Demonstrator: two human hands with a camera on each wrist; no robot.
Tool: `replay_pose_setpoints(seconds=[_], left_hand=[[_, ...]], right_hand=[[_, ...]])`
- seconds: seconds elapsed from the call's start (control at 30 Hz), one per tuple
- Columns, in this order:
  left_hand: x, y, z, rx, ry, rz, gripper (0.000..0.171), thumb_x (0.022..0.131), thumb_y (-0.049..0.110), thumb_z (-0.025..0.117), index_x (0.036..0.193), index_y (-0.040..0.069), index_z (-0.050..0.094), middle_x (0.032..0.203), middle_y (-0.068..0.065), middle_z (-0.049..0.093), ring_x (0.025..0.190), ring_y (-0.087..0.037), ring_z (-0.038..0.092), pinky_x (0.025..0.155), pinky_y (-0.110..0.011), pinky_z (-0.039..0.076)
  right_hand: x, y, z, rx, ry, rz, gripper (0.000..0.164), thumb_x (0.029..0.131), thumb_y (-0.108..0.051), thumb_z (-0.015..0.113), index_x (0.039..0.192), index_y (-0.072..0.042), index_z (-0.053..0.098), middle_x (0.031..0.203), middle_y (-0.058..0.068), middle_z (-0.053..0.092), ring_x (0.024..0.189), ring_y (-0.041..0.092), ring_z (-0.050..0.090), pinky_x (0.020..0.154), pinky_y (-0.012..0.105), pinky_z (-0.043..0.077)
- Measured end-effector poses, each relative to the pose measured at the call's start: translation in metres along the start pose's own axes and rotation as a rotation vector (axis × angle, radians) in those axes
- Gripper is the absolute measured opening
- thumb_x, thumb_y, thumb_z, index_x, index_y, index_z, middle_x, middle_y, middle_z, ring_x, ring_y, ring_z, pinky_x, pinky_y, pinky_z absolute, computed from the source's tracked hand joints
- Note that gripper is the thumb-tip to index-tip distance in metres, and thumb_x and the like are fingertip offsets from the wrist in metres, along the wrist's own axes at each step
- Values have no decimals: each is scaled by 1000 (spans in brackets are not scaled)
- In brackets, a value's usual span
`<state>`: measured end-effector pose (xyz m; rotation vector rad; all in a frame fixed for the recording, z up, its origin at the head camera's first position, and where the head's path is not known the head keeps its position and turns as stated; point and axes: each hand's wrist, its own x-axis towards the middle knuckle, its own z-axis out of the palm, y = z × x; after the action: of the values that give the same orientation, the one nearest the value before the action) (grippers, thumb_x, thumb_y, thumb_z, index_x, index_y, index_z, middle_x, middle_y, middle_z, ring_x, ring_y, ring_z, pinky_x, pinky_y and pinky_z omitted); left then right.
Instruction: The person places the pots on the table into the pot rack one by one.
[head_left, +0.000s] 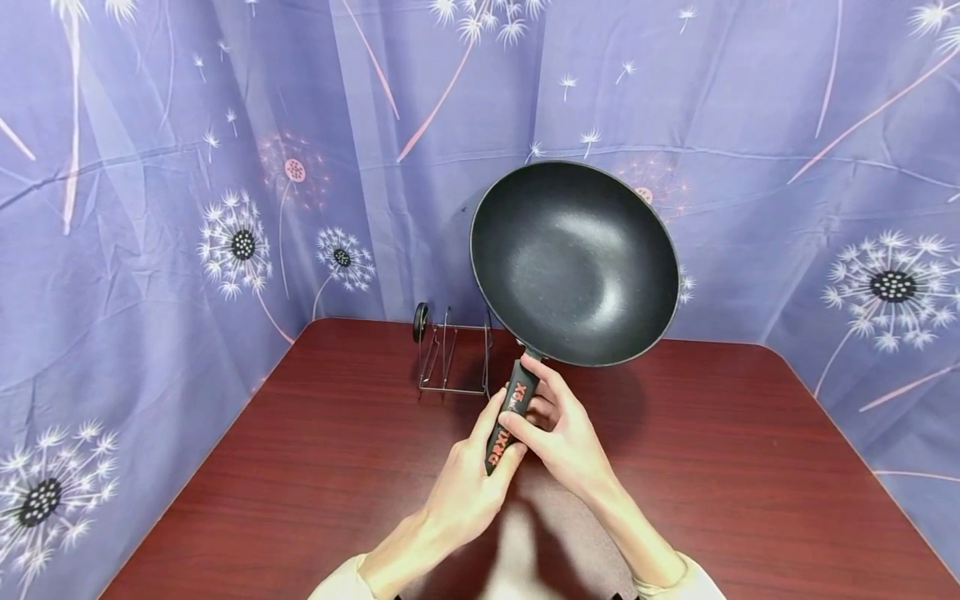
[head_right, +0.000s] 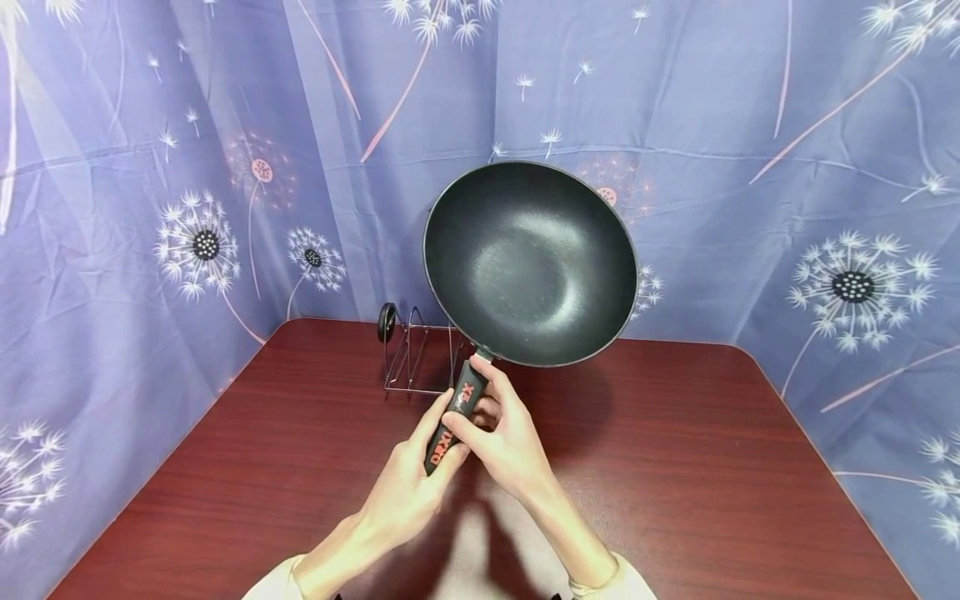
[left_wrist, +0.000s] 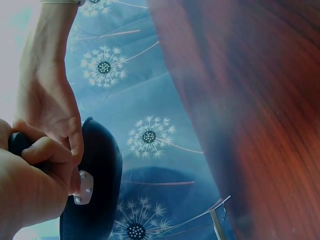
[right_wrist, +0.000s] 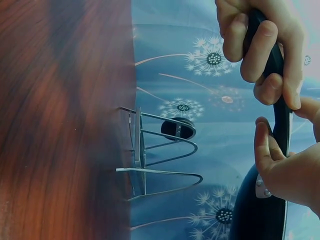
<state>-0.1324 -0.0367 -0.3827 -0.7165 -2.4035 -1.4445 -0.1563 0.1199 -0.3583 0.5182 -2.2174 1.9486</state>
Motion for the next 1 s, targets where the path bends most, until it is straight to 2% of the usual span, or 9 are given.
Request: replay_pose_setpoints(seconds=[0.47, 0.67, 0.87, 1.0], left_hand=[[-2, 0, -7, 56, 43, 24, 68, 98, 19, 62, 157, 25, 27, 113, -5, 72, 87, -8, 67, 76, -27, 55], [-2, -2, -8, 107, 93, 62, 69, 97, 17, 63, 157, 20, 29, 114, -8, 72, 90, -12, 69, 76, -31, 56], [-4, -3, -10, 164, 131, 74, 72, 95, 15, 65, 157, 18, 28, 122, -8, 70, 95, -16, 71, 77, -34, 56], [-4, -3, -12, 190, 149, 88, 72, 95, 14, 66, 157, 15, 29, 122, -9, 70, 93, -17, 72, 75, -34, 56]], right_hand=[[5, -6, 7, -16, -20, -4, 74, 85, -7, 76, 148, -25, 42, 124, 14, 64, 98, 11, 68, 86, 22, 52], [7, -8, 10, -28, -26, 2, 74, 85, -10, 77, 147, -28, 42, 125, 12, 63, 102, 14, 67, 89, 23, 50], [10, -10, 14, -13, -44, -10, 75, 85, -7, 76, 148, -28, 41, 127, 13, 63, 104, 15, 68, 90, 24, 51], [13, -10, 16, 3, -60, -31, 75, 85, -5, 75, 148, -25, 40, 131, 12, 61, 108, 16, 68, 91, 25, 52]])
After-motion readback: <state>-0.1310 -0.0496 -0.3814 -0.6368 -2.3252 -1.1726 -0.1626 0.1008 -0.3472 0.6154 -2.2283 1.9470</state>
